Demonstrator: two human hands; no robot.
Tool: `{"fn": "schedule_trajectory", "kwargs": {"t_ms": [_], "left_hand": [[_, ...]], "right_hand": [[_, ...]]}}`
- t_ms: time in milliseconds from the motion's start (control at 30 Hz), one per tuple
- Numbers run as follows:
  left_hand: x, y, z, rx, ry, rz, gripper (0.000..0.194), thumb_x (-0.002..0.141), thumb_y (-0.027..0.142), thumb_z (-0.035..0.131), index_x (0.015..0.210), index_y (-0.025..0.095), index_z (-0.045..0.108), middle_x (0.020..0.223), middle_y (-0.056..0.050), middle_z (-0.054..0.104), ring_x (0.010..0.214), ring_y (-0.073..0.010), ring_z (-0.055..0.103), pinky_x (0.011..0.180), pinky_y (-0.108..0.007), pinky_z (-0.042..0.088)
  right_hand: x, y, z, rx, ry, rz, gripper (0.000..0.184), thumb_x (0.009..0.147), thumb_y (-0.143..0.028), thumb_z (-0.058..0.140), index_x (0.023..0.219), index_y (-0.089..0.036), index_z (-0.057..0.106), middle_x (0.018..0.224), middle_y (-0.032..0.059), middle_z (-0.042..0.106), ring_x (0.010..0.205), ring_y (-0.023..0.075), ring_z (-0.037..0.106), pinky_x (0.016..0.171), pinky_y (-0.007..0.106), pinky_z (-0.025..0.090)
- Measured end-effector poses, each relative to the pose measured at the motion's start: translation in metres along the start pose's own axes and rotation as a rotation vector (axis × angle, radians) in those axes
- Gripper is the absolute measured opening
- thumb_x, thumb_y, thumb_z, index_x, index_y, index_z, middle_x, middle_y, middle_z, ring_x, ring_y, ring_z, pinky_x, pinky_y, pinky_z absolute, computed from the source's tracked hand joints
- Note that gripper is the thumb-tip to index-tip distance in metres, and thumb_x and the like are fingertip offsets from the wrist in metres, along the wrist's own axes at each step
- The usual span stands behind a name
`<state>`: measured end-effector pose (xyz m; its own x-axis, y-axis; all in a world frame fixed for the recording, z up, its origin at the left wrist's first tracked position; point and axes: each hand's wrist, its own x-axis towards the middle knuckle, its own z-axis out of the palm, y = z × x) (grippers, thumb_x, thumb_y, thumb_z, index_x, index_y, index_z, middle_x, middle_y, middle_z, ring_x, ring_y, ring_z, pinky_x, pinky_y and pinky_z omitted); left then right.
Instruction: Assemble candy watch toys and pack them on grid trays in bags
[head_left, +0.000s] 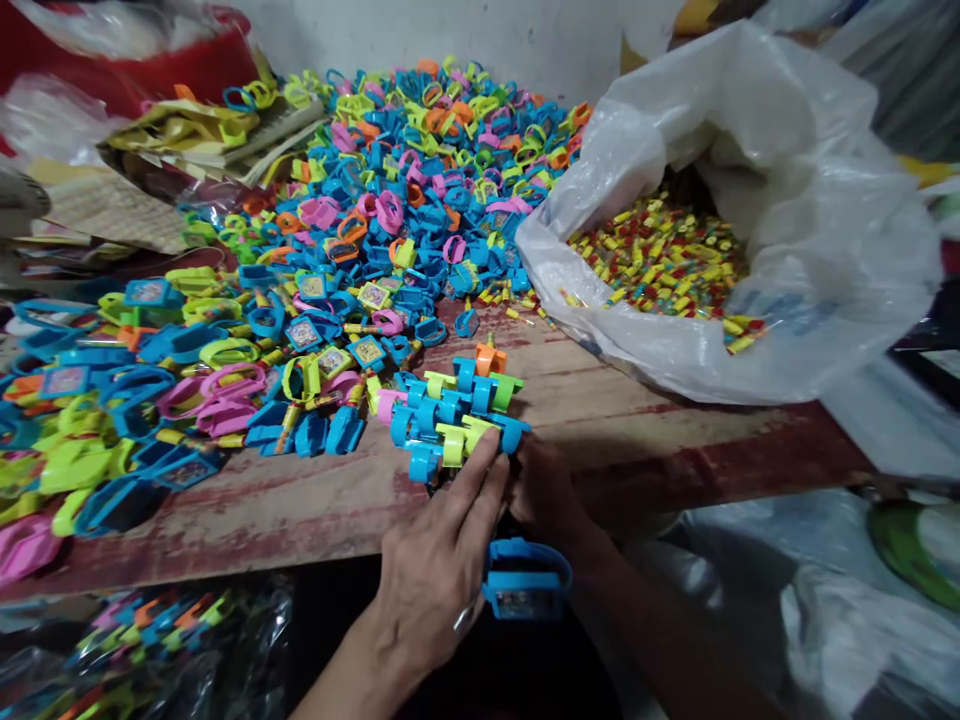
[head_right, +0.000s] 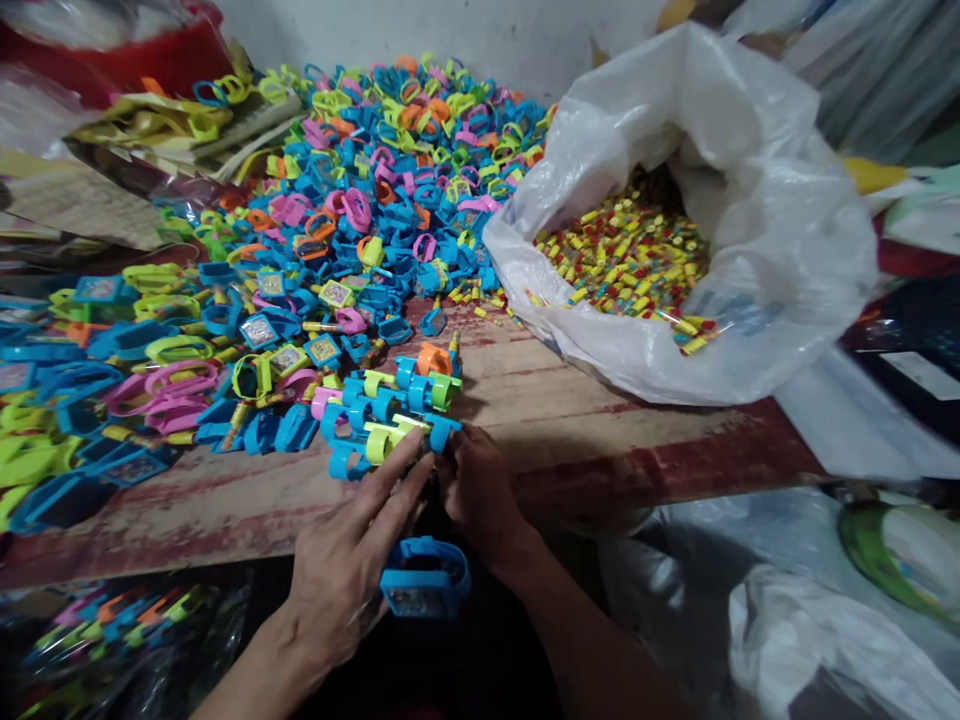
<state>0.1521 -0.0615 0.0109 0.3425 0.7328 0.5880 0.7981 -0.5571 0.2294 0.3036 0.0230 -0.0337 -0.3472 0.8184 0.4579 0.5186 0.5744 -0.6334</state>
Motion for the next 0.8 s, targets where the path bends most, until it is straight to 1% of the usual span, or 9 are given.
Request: {"fn": "schedule_trajectory", "kwargs": {"t_ms": [100, 233, 333, 400, 467, 533, 667, 733, 800], "left_hand": [[-0.004, -0.004, 0.007, -0.013, 0.027, -0.025, 0.053, 0.091, 0.007, 0.042, 0.144, 0.009, 0.042, 0.15, -0.018, 0.042, 0.121, -0.0221, 0.061, 0.09, -0.027, 0.056], [-0.009, -0.006, 0.003, -0.095, 0.042, -0.006, 0.049, 0.095, 0.012, 0.038, 0.145, 0.01, 0.042, 0.149, -0.018, 0.045, 0.128, -0.0223, 0.055, 0.1, -0.029, 0.052], [-0.007, 0.001, 0.0, -0.197, 0.02, -0.048, 0.046, 0.099, 0.02, 0.035, 0.144, 0.013, 0.043, 0.138, -0.016, 0.057, 0.118, -0.0215, 0.062, 0.093, -0.027, 0.055], [-0.004, 0.01, 0.001, -0.392, -0.004, -0.139, 0.043, 0.098, 0.028, 0.039, 0.138, 0.016, 0.049, 0.116, -0.012, 0.07, 0.096, -0.0183, 0.071, 0.08, -0.024, 0.058], [-0.004, 0.021, 0.004, -0.644, -0.038, -0.275, 0.035, 0.094, 0.03, 0.046, 0.124, 0.018, 0.06, 0.092, -0.006, 0.072, 0.078, -0.0161, 0.071, 0.07, -0.022, 0.058], [-0.009, 0.03, 0.007, -0.784, -0.101, -0.466, 0.026, 0.089, 0.03, 0.053, 0.109, 0.02, 0.067, 0.083, -0.005, 0.07, 0.075, -0.0172, 0.068, 0.069, -0.023, 0.057], [-0.023, 0.036, 0.008, -0.789, -0.232, -0.783, 0.027, 0.089, 0.031, 0.056, 0.11, 0.02, 0.069, 0.101, -0.009, 0.071, 0.091, -0.0221, 0.066, 0.085, -0.033, 0.055], [-0.024, 0.035, 0.006, -0.841, -0.318, -0.824, 0.03, 0.094, 0.034, 0.05, 0.113, 0.02, 0.069, 0.105, -0.008, 0.07, 0.097, -0.0223, 0.064, 0.091, -0.036, 0.053], [-0.019, 0.036, 0.004, -0.874, -0.369, -0.829, 0.033, 0.097, 0.038, 0.045, 0.111, 0.02, 0.069, 0.101, -0.007, 0.069, 0.094, -0.0211, 0.063, 0.087, -0.034, 0.052]], "right_hand": [[0.001, 0.0, 0.003, 0.006, 0.021, 0.005, 0.025, 0.083, -0.009, 0.05, 0.102, -0.018, 0.063, 0.099, 0.0127, 0.07, 0.088, 0.0264, 0.067, 0.077, 0.037, 0.056], [0.0, 0.0, 0.001, 0.042, 0.017, -0.021, 0.027, 0.085, -0.011, 0.049, 0.106, -0.021, 0.062, 0.102, 0.0118, 0.069, 0.091, 0.0273, 0.066, 0.078, 0.039, 0.057], [-0.001, 0.005, 0.006, 0.041, 0.005, -0.04, 0.025, 0.085, -0.013, 0.047, 0.102, -0.021, 0.063, 0.098, 0.0112, 0.068, 0.09, 0.0277, 0.065, 0.075, 0.039, 0.057], [-0.002, 0.009, 0.013, -0.007, 0.029, -0.021, 0.024, 0.084, -0.014, 0.046, 0.1, -0.02, 0.062, 0.097, 0.01, 0.067, 0.09, 0.0267, 0.064, 0.075, 0.039, 0.057], [-0.001, 0.013, 0.018, -0.059, 0.06, -0.016, 0.023, 0.084, -0.014, 0.044, 0.099, -0.019, 0.061, 0.096, 0.0094, 0.067, 0.09, 0.0252, 0.064, 0.076, 0.039, 0.056], [-0.001, 0.016, 0.016, -0.082, 0.067, -0.03, 0.018, 0.084, -0.016, 0.047, 0.095, -0.019, 0.061, 0.09, 0.0085, 0.067, 0.084, 0.0235, 0.064, 0.073, 0.036, 0.056], [-0.011, 0.011, -0.016, -0.048, 0.086, 0.007, 0.015, 0.089, -0.023, 0.054, 0.101, -0.019, 0.062, 0.087, 0.0067, 0.069, 0.077, 0.0214, 0.066, 0.071, 0.034, 0.057], [-0.025, 0.003, -0.039, -0.004, 0.121, 0.041, 0.019, 0.093, -0.024, 0.053, 0.108, -0.021, 0.063, 0.097, 0.0074, 0.07, 0.086, 0.0213, 0.068, 0.079, 0.035, 0.057], [-0.04, -0.009, -0.059, 0.08, 0.084, 0.093, 0.017, 0.095, -0.024, 0.052, 0.104, -0.022, 0.066, 0.101, 0.0069, 0.07, 0.092, 0.0202, 0.068, 0.084, 0.033, 0.056]]}}
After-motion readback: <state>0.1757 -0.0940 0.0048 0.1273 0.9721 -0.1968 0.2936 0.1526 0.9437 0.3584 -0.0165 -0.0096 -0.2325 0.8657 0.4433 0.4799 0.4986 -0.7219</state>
